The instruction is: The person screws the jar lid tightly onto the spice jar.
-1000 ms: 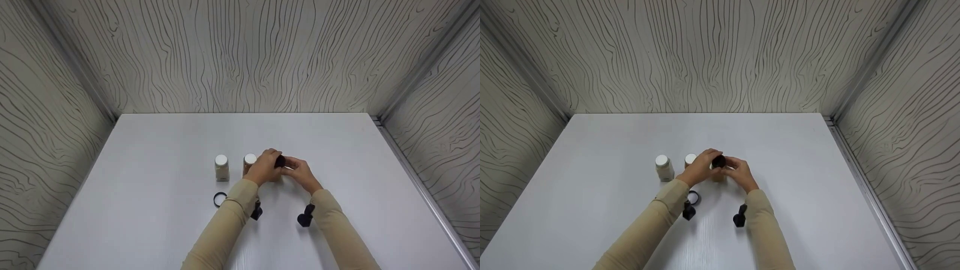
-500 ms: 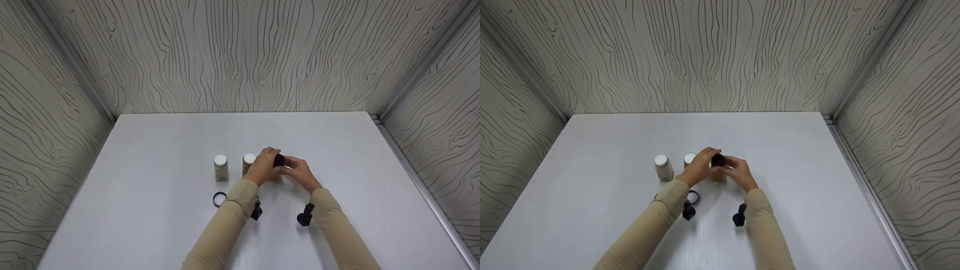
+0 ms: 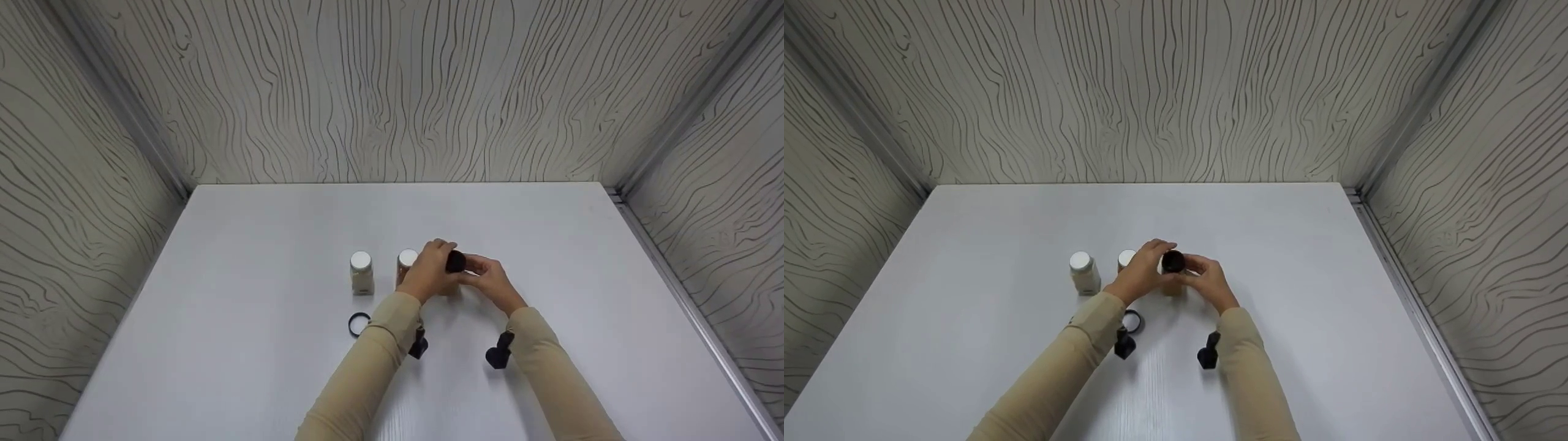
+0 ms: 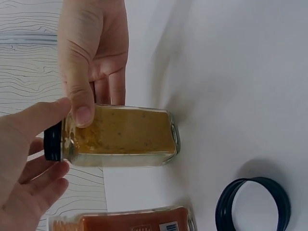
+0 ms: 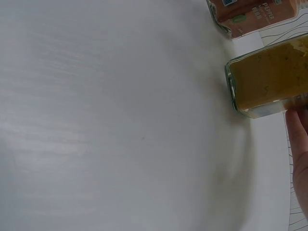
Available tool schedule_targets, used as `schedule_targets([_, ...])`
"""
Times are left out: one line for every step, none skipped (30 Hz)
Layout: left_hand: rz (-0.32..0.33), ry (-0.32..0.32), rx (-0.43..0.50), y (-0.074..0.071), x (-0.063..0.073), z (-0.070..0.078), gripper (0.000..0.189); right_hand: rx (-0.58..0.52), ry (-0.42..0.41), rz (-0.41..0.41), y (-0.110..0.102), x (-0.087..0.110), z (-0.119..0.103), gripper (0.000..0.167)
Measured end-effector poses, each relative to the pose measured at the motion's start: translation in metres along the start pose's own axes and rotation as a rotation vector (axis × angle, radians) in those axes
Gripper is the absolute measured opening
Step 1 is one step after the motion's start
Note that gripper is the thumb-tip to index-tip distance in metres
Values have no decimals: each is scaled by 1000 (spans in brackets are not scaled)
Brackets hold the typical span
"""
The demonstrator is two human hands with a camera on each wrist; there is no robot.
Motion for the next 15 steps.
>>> schedule_targets([4, -5, -2, 0, 0, 0, 55, -4, 0, 0, 0, 0, 0, 50])
schedule_targets([4, -10, 1, 0, 0, 0, 53, -9, 2, 2, 0, 0, 0, 50])
schedule_targets([-2, -15, 4, 0, 0, 0, 52, -4, 3, 2, -1, 0, 0, 50])
schedule_targets([-10, -18, 13, 0, 0, 1, 51, 1, 4, 3, -1, 0, 0, 50])
schedule_targets([-19, -19, 23, 0, -1, 1, 49, 5, 5, 2, -1, 0, 0, 50])
schedule_targets([-32, -20, 30, 1, -1, 1, 49, 8, 5, 1, -1, 0, 0, 50])
schedule_targets([-43, -19, 37, 1, -1, 1, 48, 11, 5, 2, -1, 0, 0, 51])
schedule_targets([-52, -16, 44, 1, -1, 2, 48, 17, 4, 1, -2, 0, 0, 51])
schedule_targets([-57, -14, 48, 1, -2, 2, 49, 19, 5, 1, -2, 0, 0, 51])
schedule_targets([-57, -14, 55, 1, -2, 2, 50, 18, 7, 2, -2, 0, 0, 51])
schedule_targets([-56, -17, 56, 1, -2, 1, 51, 15, 7, 0, -2, 0, 0, 51])
schedule_targets([-52, -20, 53, 1, -2, 1, 52, 11, 8, -2, -1, 0, 0, 51])
schedule_targets([-43, -24, 53, 1, -2, 0, 53, 8, 8, -3, -1, 0, 0, 52])
schedule_targets([-35, -31, 54, 1, -2, 0, 53, 5, 9, -3, -1, 0, 1, 52])
schedule_targets([-25, -38, 54, 1, -2, -1, 53, 0, 10, -2, -1, -1, 1, 52])
Point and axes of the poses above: each hand's wrist, its own x-axis away from the middle knuckle, its own y-axis out of the palm, z = x × y, the point moved 6 cm from there along -x, towards the middle knuckle, and after that the axes turned 2 degrees about z, right-handed, at the moved point
